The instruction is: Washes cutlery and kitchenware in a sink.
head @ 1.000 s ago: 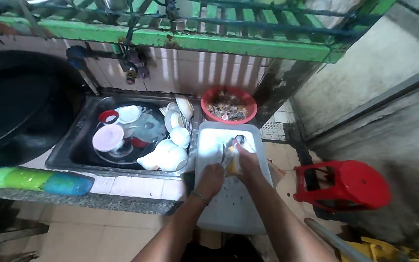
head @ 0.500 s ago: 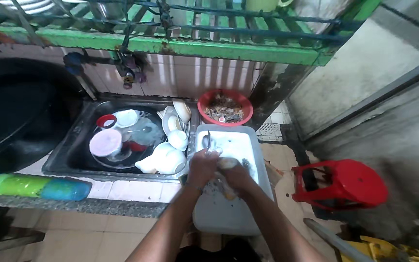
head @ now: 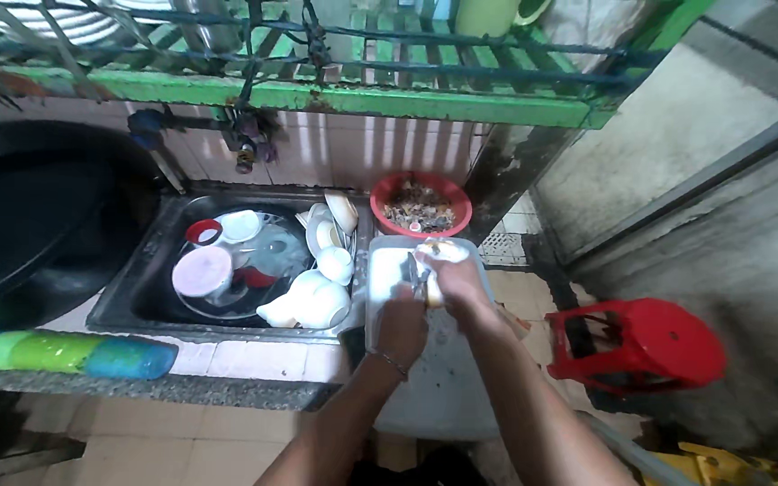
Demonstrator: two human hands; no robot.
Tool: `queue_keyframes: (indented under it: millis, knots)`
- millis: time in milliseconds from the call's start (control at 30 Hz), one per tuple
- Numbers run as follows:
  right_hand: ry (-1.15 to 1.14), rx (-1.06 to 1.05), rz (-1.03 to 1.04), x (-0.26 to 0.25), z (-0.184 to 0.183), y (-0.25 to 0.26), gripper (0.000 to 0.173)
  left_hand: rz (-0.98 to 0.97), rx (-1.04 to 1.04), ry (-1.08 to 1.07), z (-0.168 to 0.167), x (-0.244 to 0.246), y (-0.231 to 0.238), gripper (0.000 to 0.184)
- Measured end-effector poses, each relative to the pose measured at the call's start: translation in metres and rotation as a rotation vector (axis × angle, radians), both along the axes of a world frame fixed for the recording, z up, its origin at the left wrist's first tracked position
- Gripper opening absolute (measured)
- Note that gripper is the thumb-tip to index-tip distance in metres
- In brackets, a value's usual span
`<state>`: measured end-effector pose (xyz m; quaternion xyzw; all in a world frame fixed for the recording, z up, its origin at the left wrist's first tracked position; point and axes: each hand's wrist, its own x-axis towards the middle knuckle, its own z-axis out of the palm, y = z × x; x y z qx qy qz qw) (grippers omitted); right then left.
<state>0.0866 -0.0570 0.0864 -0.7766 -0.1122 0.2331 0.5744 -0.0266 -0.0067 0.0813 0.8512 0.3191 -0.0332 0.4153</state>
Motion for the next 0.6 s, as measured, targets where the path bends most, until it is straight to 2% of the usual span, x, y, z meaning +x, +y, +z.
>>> queue_keyframes:
  millis: [100, 133, 167, 200, 267, 300, 400, 467, 533, 567, 600]
  knots:
    - [-0.043, 0.137, -0.154, 0.016, -0.029, -0.002, 0.030, 0.122, -0.784, -0.291, -0.007, -0.005, 0.013, 0.023]
    - [-0.026, 0.169, -0.178, 0.012, -0.038, -0.002, 0.032, 0.135, -0.969, -0.339, -0.007, -0.007, 0.017, 0.023]
    - [0.005, 0.205, -0.174, 0.005, -0.046, -0.003, 0.034, 0.150, -1.061, -0.343, -0.006, -0.008, 0.021, 0.025]
    - [0.037, 0.263, -0.148, -0.002, -0.053, -0.004, 0.031, 0.167, -1.066, -0.317, -0.006, -0.008, 0.023, 0.027]
    - [0.146, 0.350, -0.048, -0.015, -0.057, -0.011, 0.022, 0.193, -0.958, -0.217, -0.013, -0.004, 0.025, 0.026]
    - [0.198, 0.324, -0.021, -0.019, -0.053, -0.014, 0.022, 0.206, -0.904, -0.185, -0.017, -0.004, 0.024, 0.027]
    - [0.141, 0.157, -0.072, -0.015, -0.048, -0.019, 0.034, 0.169, -0.751, -0.167, -0.021, -0.010, 0.017, 0.027]
    - [0.070, 0.198, -0.211, -0.009, -0.051, -0.009, 0.041, 0.071, -0.481, -0.129, -0.010, -0.011, 0.012, 0.031]
    - [0.164, 0.196, -0.308, -0.013, -0.046, 0.003, 0.058, -0.049, -0.099, -0.040, 0.003, -0.010, 0.009, 0.032]
    - [0.235, 0.194, -0.285, -0.015, -0.043, 0.006, 0.059, -0.120, 0.092, 0.018, 0.003, -0.010, 0.008, 0.029]
    - [0.292, 0.213, -0.213, -0.014, -0.039, 0.004, 0.050, -0.174, 0.241, 0.056, 0.001, -0.010, 0.008, 0.026]
